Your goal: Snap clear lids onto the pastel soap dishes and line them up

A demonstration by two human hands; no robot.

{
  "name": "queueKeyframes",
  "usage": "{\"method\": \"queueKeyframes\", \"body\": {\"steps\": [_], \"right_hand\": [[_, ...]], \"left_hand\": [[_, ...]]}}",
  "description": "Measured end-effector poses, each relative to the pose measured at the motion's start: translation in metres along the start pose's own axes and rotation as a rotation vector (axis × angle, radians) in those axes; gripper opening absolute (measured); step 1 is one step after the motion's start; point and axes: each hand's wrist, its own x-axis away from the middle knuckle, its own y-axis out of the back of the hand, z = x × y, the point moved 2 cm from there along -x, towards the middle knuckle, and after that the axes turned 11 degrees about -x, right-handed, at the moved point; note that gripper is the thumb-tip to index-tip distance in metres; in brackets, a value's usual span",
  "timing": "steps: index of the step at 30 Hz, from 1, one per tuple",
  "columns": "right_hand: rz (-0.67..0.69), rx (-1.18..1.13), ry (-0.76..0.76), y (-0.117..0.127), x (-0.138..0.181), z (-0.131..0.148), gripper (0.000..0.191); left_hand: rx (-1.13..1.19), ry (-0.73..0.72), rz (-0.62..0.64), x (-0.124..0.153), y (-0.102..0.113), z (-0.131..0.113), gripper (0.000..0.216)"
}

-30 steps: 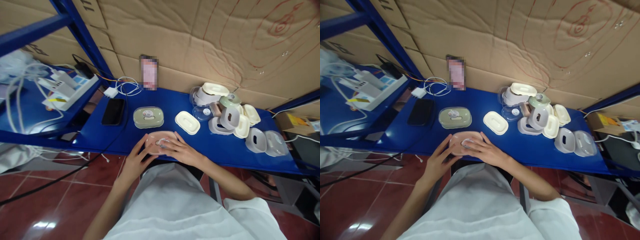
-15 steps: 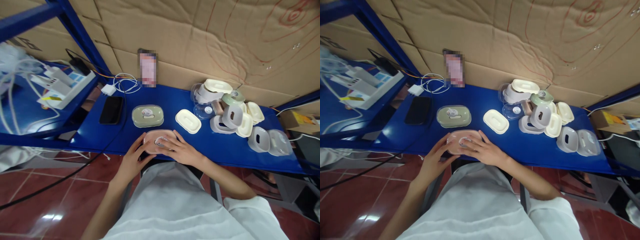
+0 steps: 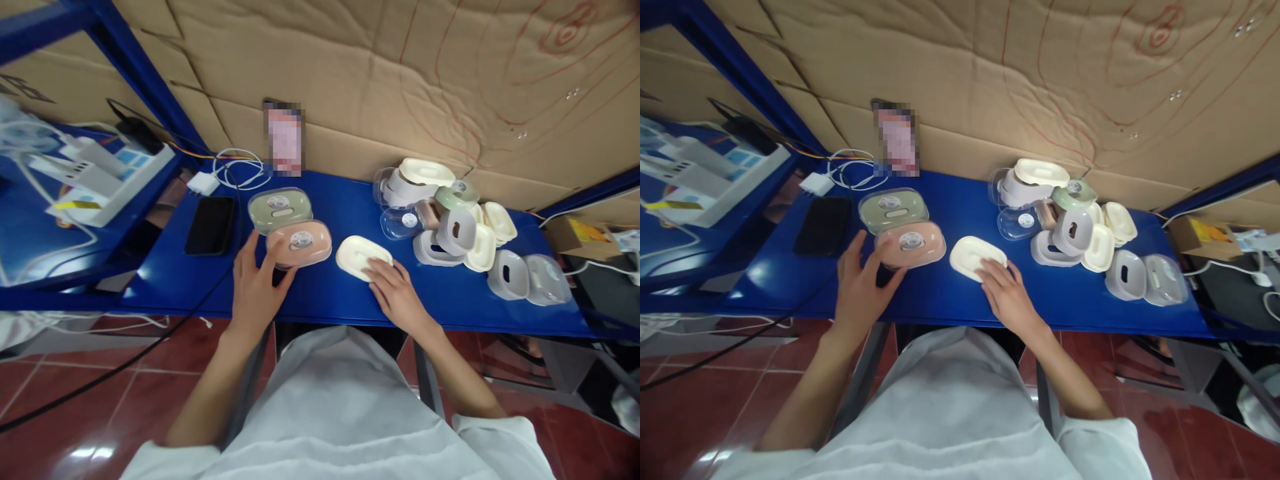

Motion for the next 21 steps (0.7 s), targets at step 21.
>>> {"method": "queueKeyframes", "body": {"steps": [21], "right_hand": [[-0.170,0.015,-0.132,0.041,0.037,-0.029,0.046]], "left_hand": [[0.209,-0.470,0.292,0.017,-0.012,-0.080,0.050]]}}
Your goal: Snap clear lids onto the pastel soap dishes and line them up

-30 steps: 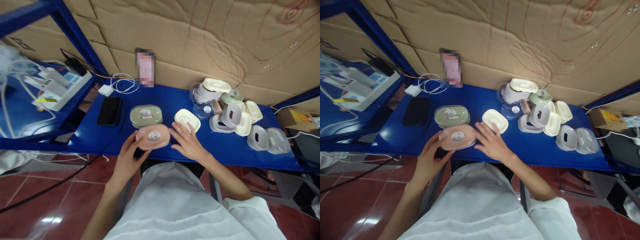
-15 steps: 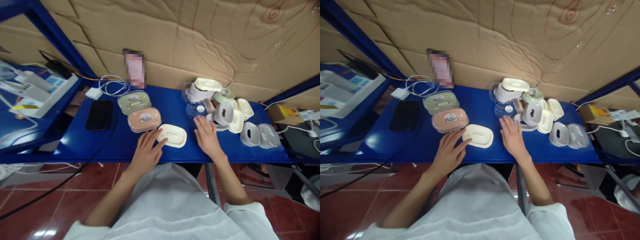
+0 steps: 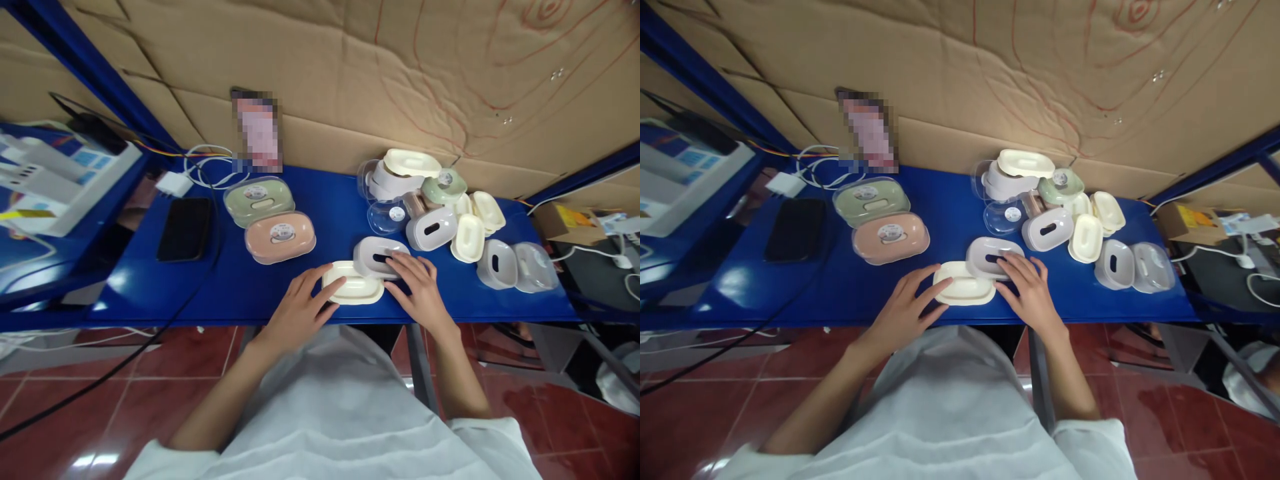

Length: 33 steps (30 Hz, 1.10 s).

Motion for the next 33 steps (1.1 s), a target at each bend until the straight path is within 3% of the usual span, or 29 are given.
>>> {"method": "queueKeyframes", "body": {"steps": [5,11,14,18,20,23,27,33], "right_hand": [[0.048,-0.056,0.078,-0.008,0.012,0.015,0.038],[0.174,-0.077,0.229,-0.031,0.010,0.046,0.040],[0.088,-0.062,0.209,-0.018,0.007,0.023,0.043],[-0.178,0.146,-0.104,0.011,0.014,-0.037,0.051],[-0.151,0.218,-0.193,0.017,0.022,-0.057,0.055],[-0.088,0.220,-0.191,0.018,0.028,-0.064,0.049],[-0.135,0.206,-0.130,0.015,0.002,-0.048,0.049],[0.050,0.241,-0.034,-0.015,-0.058,-0.014,0.061]], "left_hand": [[-0.006,-0.011,0.011,-0.005,0.003,0.005,0.063],[-0.045,-0.150,0.046,-0.004,0.001,0.009,0.034],[-0.026,-0.130,0.039,0.005,0.003,0.011,0.033],[0.049,-0.014,-0.037,0.017,0.008,0.015,0.034],[0.083,0.033,-0.066,0.022,0.009,0.017,0.036],[0.119,0.048,-0.066,0.023,0.008,0.017,0.035],[0.132,0.073,-0.056,0.020,0.006,0.018,0.033],[0.147,0.094,-0.083,0.023,0.009,0.019,0.031]]}}
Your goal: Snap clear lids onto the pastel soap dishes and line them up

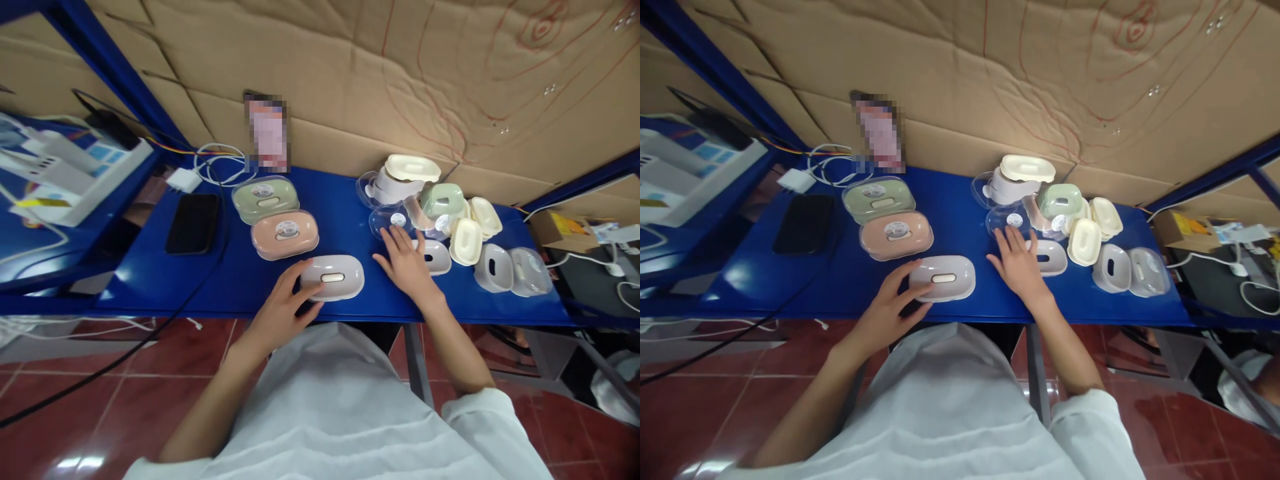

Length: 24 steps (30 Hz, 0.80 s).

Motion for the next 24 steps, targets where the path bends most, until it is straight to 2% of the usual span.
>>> {"method": "queueKeyframes", "body": {"steps": [4,8,12,15,18,24], "right_hand": [[0.139,-0.124,0.178,-0.009,-0.003,0.019,0.061],[0.169,-0.237,0.178,-0.010,0.002,0.016,0.074],[0.143,-0.491,0.135,-0.008,0.006,0.020,0.063],[0.192,-0.609,0.270,-0.007,0.013,0.040,0.065],[0.249,-0.556,0.464,-0.011,0.020,0.063,0.064],[0.239,-0.377,0.674,-0.019,0.017,0.077,0.055]], "left_hand": [[-0.005,0.038,-0.016,0.010,0.009,0.001,0.028],[0.032,0.076,0.019,0.021,0.021,0.004,0.032],[0.089,0.173,0.079,0.024,0.024,0.010,0.061],[0.121,0.238,0.070,0.021,0.021,0.015,0.087],[0.131,0.237,0.061,0.019,0.017,0.019,0.097],[0.126,0.186,0.116,0.022,0.015,0.024,0.075]]}}
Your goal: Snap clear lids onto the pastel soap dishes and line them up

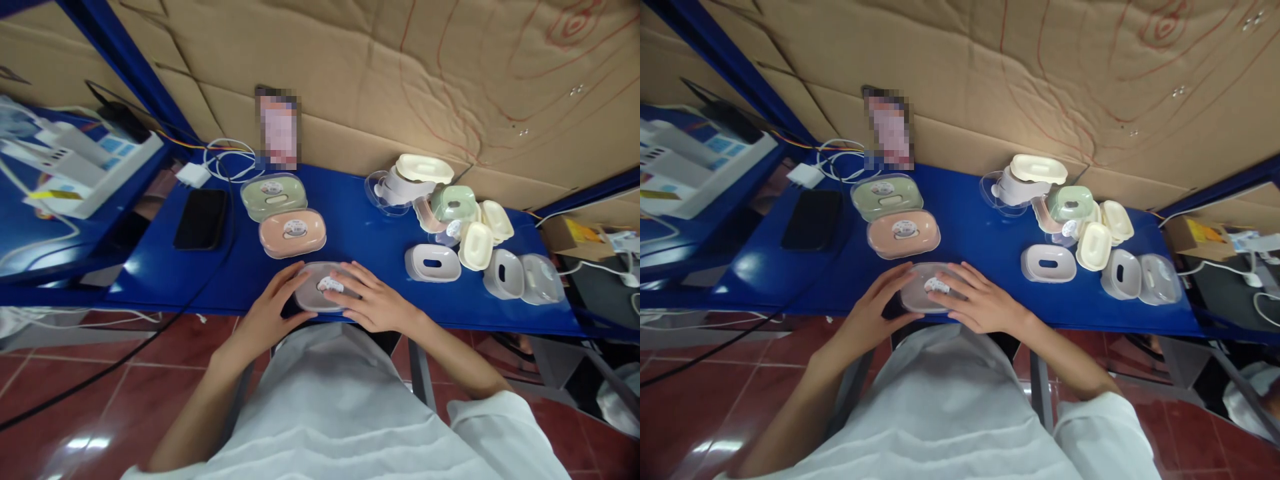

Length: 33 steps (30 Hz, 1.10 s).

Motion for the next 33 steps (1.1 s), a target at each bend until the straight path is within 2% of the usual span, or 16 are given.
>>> {"method": "queueKeyframes", "body": {"steps": [5,11,16,22,28,33], "right_hand": [[0.024,0.055,-0.022,-0.002,0.005,-0.006,0.057],[-0.009,0.003,-0.051,-0.003,0.017,-0.010,0.054],[-0.060,-0.024,-0.053,-0.002,0.026,-0.013,0.054],[-0.039,0.112,-0.111,-0.006,0.041,0.002,0.062],[-0.083,0.108,-0.172,-0.001,0.050,0.013,0.063],[-0.087,0.126,-0.185,-0.007,0.055,0.014,0.063]], "left_hand": [[0.009,-0.001,0.006,0.000,-0.004,0.000,0.071],[0.043,0.016,0.086,-0.008,-0.007,-0.005,0.070],[0.042,-0.018,0.091,-0.011,-0.009,-0.006,0.071],[0.088,-0.041,0.147,-0.018,-0.008,-0.010,0.061],[0.168,-0.050,0.206,-0.034,-0.013,-0.017,0.064],[0.189,-0.040,0.235,-0.037,-0.016,-0.017,0.059]]}}
